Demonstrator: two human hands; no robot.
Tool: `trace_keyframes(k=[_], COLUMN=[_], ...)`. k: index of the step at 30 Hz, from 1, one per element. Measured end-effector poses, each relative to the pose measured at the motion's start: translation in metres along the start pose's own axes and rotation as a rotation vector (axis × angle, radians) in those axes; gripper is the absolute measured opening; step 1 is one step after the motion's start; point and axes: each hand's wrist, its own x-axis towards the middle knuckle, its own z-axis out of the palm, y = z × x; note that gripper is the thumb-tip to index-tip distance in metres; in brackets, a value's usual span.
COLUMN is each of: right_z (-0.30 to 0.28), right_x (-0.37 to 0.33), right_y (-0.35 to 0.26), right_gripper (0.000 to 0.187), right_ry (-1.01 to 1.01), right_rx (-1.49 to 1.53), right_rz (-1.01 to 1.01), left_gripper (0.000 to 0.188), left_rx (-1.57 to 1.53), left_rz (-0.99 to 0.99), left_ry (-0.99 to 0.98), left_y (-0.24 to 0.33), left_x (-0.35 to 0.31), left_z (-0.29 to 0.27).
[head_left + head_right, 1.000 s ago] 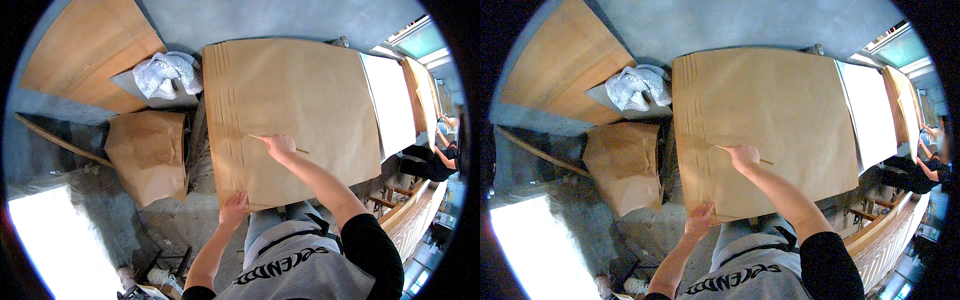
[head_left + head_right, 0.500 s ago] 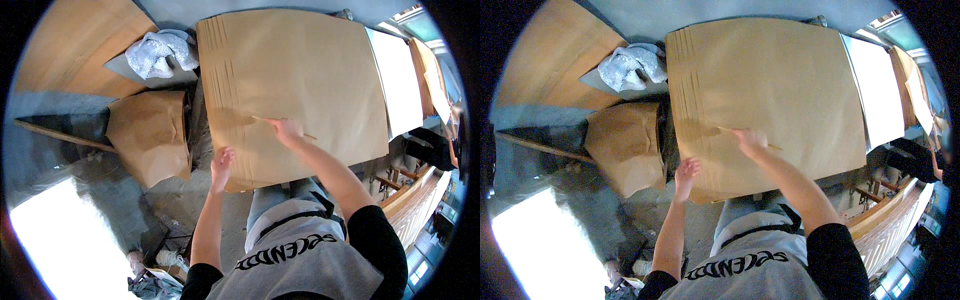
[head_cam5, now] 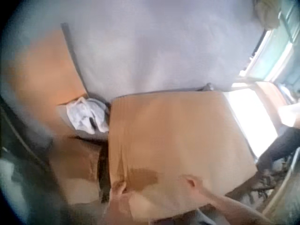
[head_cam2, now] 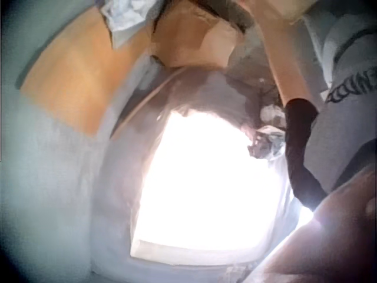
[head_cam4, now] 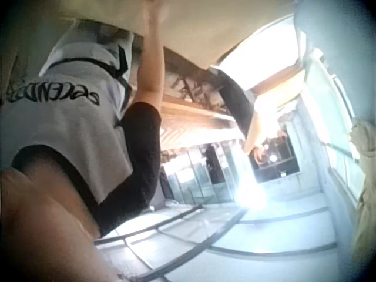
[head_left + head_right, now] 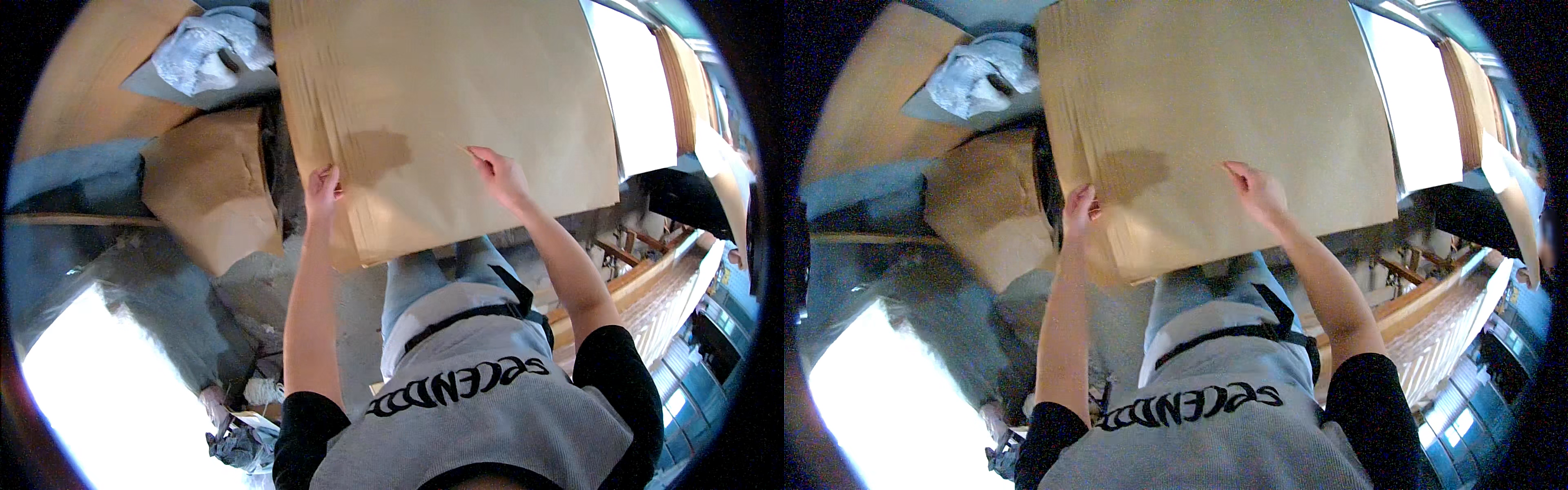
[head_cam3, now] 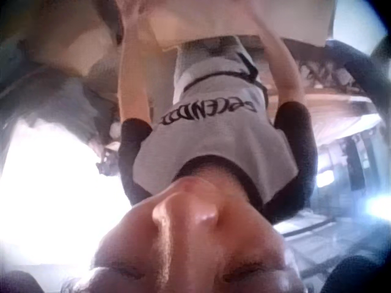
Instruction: The person repeatedly picks up large flat sheets from a stack, flips them over, and places them onto a workbench. The sheets alternate between white and brown surfaces. The person uses a thin stick to assist in handling the sheets.
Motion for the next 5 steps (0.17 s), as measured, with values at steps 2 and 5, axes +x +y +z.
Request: trace_keyframes(k=[2,5], right_z=[-0.012,-0.023], right_x=[-0.018,-0.044], right_y=[0.038,0.099], right_gripper=[0.021,0.024], right_ry=[-0.019,-0.144], right_rx=[0.029,0.176], right_rz=[0.055,0.131], left_gripper=[0.046,0.055], left_rx=[0.13,0.188], left_rz=[-0.145,-0.261], left_ry=[-0.132,-0.203], left_y=[0.004,-0.012], left_x=[-0.011,-0.026], left_z=[-0.002,-0.004])
